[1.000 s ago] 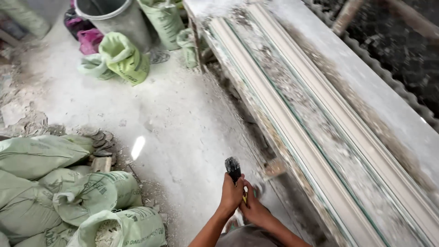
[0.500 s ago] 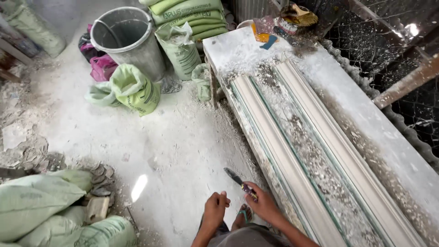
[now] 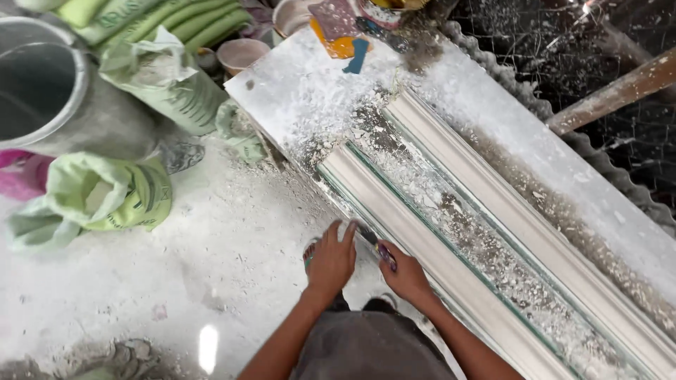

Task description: Scraping and cleaning excess material from decorative gypsum moldings using a putty knife.

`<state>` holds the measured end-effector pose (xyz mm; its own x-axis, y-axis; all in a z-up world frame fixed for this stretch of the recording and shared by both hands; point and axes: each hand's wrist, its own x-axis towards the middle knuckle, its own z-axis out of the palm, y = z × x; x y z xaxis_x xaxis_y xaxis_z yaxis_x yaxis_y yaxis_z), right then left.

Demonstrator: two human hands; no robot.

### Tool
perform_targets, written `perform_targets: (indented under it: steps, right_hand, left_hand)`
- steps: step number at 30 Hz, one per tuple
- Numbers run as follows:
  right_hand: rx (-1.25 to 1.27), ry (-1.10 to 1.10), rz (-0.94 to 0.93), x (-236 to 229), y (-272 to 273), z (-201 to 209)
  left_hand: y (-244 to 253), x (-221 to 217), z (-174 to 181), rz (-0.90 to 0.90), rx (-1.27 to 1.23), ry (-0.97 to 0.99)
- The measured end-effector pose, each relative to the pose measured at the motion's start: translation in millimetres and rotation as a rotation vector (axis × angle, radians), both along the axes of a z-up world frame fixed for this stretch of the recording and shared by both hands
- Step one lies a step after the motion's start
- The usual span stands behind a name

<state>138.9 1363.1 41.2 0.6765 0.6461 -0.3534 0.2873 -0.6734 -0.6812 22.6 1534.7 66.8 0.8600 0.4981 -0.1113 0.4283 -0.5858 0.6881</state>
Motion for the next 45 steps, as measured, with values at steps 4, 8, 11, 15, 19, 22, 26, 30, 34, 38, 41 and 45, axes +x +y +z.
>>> perform_targets:
  steps: [4, 8, 11, 15, 19, 22, 26, 30, 34, 38, 41, 45]
  right_hand:
    - [-0.137, 0.090, -0.138, 2, 63, 2]
    - [-0.004, -0.049, -0.095, 0, 93, 23]
    - [-0.110, -0.016, -0.098, 2, 89, 53]
    - [-0.153, 0.056, -0.126, 14, 85, 46]
    - [-0.237, 0.137, -0.142, 27, 108, 41]
    - [-0.115, 0.044, -0.103, 22, 99, 39]
    - [-0.186, 0.084, -0.087, 30, 113, 25]
    - [-0.070, 0.013, -0.029, 27, 166, 24]
    - [0.095, -0.056, -0.065, 34, 151, 52]
    - [-0.160, 0.097, -0.099, 37, 141, 32]
    - [-0.078, 0.031, -0.092, 37, 133, 13]
    - [-0.069, 0.026, -0.080, 41, 121, 5]
  left_hand:
    - [67, 29, -41, -0.222, 0.335, -0.060]
    - [98, 46, -54, -0.343, 0.614, -0.048]
    - [95, 55, -35, -0.441, 0.593, -0.062]
    - [89, 70, -31, -0.570, 0.579, 0.003]
    - [100, 87, -64, -0.496, 0.768, -0.143]
    - [96, 81, -57, -0.559, 0.794, -0.061]
    - [113, 83, -69, -0.663, 0.742, -0.008]
    - [158, 86, -30, -0.502, 0.806, 0.150]
    - [145, 92, -35, -0.362, 0.933, -0.126]
    - [136, 92, -52, -0.486, 0.778, -0.134]
    - [134, 93, -42, -0.504, 0.721, -0.076]
    - [127, 100, -63, -0.541, 0.811, -0.098]
